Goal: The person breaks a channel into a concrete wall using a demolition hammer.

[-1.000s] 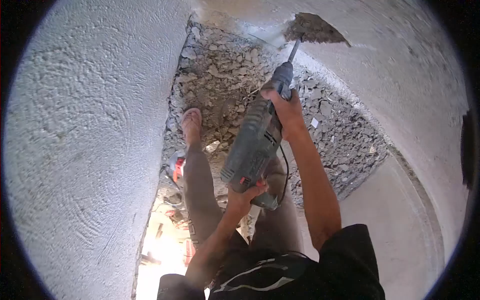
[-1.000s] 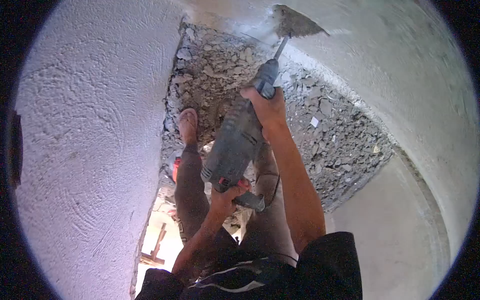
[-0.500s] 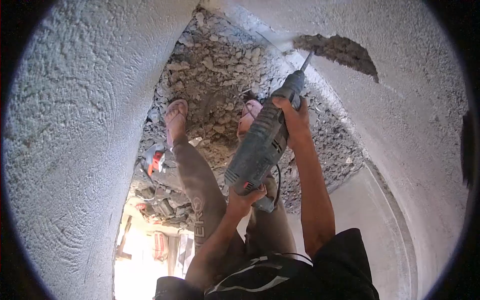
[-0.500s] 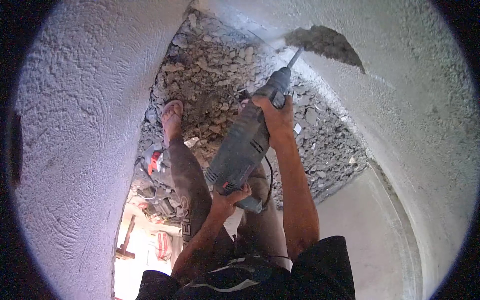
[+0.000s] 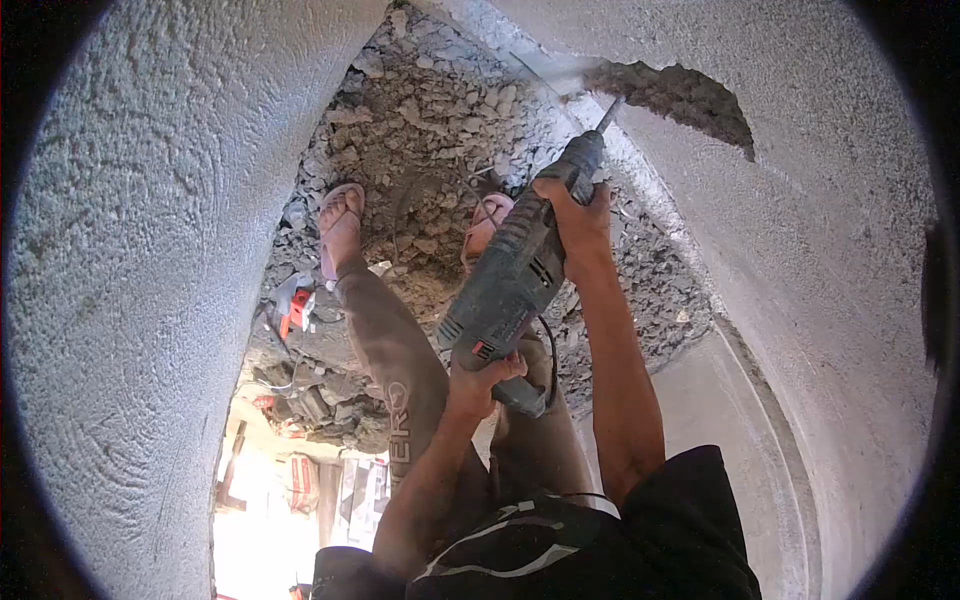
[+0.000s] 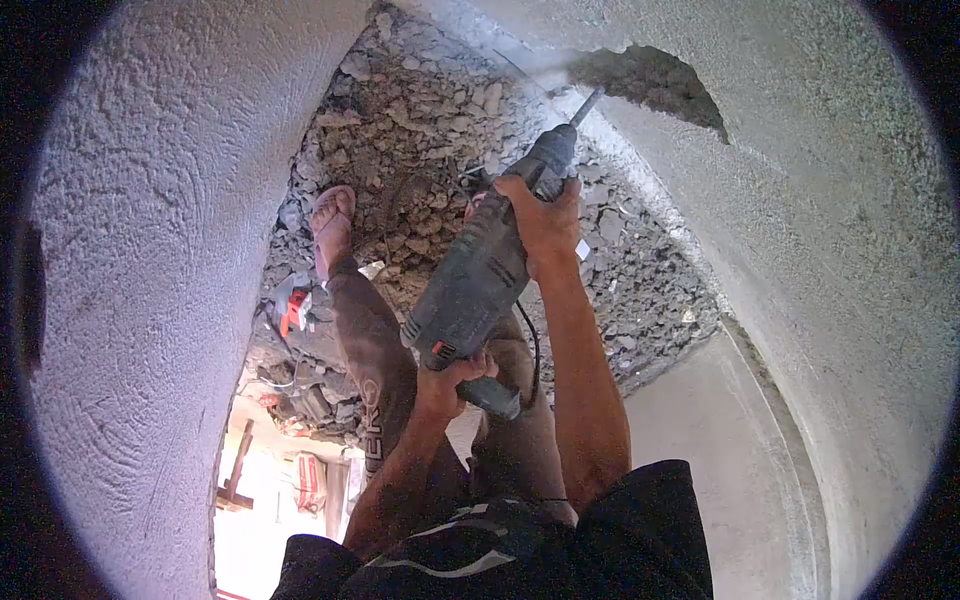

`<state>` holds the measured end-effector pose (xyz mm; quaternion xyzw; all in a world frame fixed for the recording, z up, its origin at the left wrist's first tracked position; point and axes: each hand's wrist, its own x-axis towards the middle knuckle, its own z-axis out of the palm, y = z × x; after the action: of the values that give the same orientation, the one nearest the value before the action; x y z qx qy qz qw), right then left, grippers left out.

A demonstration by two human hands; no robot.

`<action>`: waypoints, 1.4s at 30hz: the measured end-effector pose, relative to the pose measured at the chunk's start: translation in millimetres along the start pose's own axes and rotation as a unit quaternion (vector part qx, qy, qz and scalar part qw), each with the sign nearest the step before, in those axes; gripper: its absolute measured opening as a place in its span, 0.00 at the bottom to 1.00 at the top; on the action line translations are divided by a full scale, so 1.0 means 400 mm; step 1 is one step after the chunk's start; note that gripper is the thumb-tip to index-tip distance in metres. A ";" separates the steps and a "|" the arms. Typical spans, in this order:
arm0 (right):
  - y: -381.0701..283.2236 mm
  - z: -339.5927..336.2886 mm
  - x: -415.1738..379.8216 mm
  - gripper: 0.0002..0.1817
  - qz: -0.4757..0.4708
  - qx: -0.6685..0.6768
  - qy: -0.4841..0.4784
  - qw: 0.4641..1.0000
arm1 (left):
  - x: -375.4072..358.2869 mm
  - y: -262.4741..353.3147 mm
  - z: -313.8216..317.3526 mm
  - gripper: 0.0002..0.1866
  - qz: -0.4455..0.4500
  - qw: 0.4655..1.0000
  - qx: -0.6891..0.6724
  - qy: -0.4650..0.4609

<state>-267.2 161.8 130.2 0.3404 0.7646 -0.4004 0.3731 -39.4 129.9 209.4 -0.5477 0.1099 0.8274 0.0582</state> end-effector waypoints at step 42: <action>0.013 0.163 -0.109 0.42 0.007 0.084 -0.043 0.996 | -0.049 0.124 -0.143 0.22 -0.063 0.992 -0.099 0.049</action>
<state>-222.3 97.9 139.0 0.3582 0.7092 -0.4747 0.3787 8.7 68.3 211.8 -0.5963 -0.0047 0.8012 0.0498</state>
